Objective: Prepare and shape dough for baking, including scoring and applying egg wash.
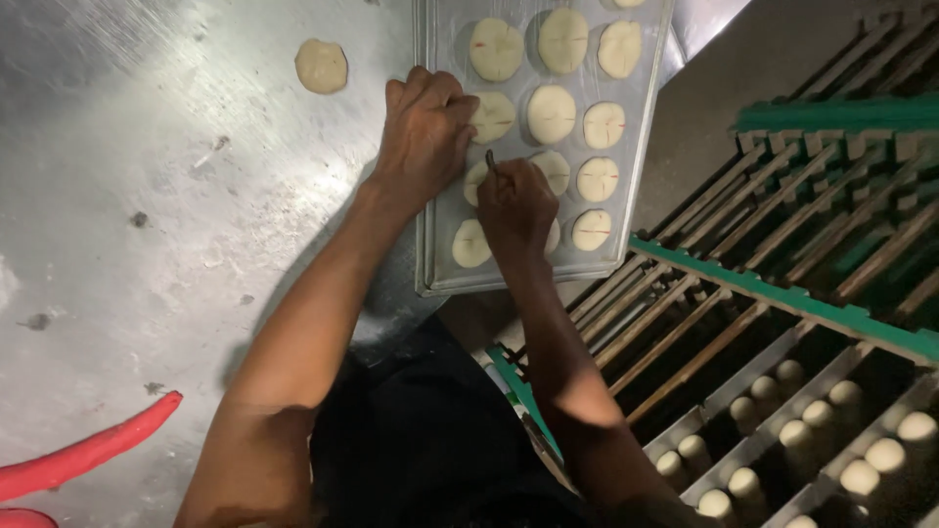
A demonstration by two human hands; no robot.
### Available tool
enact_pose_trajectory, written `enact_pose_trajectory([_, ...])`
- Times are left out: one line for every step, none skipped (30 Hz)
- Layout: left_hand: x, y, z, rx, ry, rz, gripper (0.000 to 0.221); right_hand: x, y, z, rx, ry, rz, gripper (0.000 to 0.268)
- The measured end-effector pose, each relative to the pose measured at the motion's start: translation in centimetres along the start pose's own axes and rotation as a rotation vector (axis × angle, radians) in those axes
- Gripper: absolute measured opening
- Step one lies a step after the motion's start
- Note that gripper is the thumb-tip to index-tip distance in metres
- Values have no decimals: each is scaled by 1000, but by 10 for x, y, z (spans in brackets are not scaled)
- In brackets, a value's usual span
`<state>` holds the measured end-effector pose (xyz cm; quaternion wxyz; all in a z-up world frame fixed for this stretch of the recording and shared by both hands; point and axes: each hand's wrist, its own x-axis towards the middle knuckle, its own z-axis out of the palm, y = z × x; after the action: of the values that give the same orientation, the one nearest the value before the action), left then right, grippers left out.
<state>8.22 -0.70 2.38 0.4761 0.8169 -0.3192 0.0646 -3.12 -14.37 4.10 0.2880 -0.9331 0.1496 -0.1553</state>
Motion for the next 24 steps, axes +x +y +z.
enact_pose_trajectory([-6, 3, -2, -4, -3, -5, 28, -4, -4, -3, -4, -5, 5, 10])
enact_pose_trajectory([-11, 6, -3, -75, 11, 5, 26, -9, -7, -7, 13, -14, 33, 9])
enact_pose_trajectory([-14, 9, -5, -144, 19, 23, 25, -12, -12, -10, 33, -14, 66, 9])
enact_pose_trajectory([-18, 16, -10, -146, 10, 26, 25, -11, -11, -8, 33, -9, 75, 9])
enact_pose_trajectory([-23, 24, -15, -148, -34, 20, 21, -12, -11, -7, 36, 2, 61, 10])
enact_pose_trajectory([-27, 32, -20, -149, -77, 15, 17, -14, -11, -7, 39, 14, 47, 11])
enact_pose_trajectory([-31, 34, -18, -148, -84, 23, 17, -15, -11, -5, 41, 23, 53, 11])
enact_pose_trajectory([-35, 35, -17, -108, -80, 13, 19, -16, -12, -4, 56, 42, 75, 11])
enact_pose_trajectory([-40, 37, -16, -67, -72, 1, 22, -18, -12, -3, 70, 59, 94, 11])
enact_pose_trajectory([-40, 37, -14, -66, -77, 8, 22, -21, -10, 0, 72, 66, 98, 11])
enact_pose_trajectory([-41, 38, -12, -38, -41, -4, 18, -24, -8, 2, 35, 73, 61, 11])
enact_pose_trajectory([-42, 38, -10, -10, -5, -15, 15, -27, -5, 4, -2, 81, 25, 12])
enact_pose_trajectory([-43, 37, -7, -14, -9, -12, 15, -27, 0, 8, -5, 85, 30, 12])
enact_pose_trajectory([-44, 36, -4, -7, 5, -8, 16, -27, 5, 12, 9, 83, 18, 12])
enact_pose_trajectory([-46, 35, -1, 1, 19, -8, 16, -28, 10, 16, 24, 80, 6, 12])
enact_pose_trajectory([-47, 36, 0, -2, 13, -7, 16, -37, 6, 5, 22, 81, 13, 12])
enact_pose_trajectory([-47, 36, -1, -14, 14, -9, 18, -44, 1, -3, 0, 0, 46, 12])
enact_pose_trajectory([-46, 35, -2, -25, 15, -10, 19, -52, -4, -10, -21, -82, 79, 12])
enact_pose_trajectory([-48, 37, -3, -24, 16, -6, 19, -65, -5, -17, -20, -77, 77, 12])
enact_pose_trajectory([-49, 38, -5, -58, 22, 7, 18, -79, -5, -24, -72, -115, 76, 12])
enact_pose_trajectory([-53, 40, -7, -90, 31, 10, 18, -93, -4, -31, -124, -162, 71, 11])
enact_pose_trajectory([-55, 46, -14, -87, 35, 6, 18, -91, -10, -34, -123, -167, 66, 11])
enact_pose_trajectory([-60, 53, -22, -109, -22, 15, 17, -92, -16, -37, -80, -132, 127, 10])
enact_pose_trajectory([-63, 60, -29, -132, -79, 25, 16, -92, -22, -41, -38, -97, 187, 9])
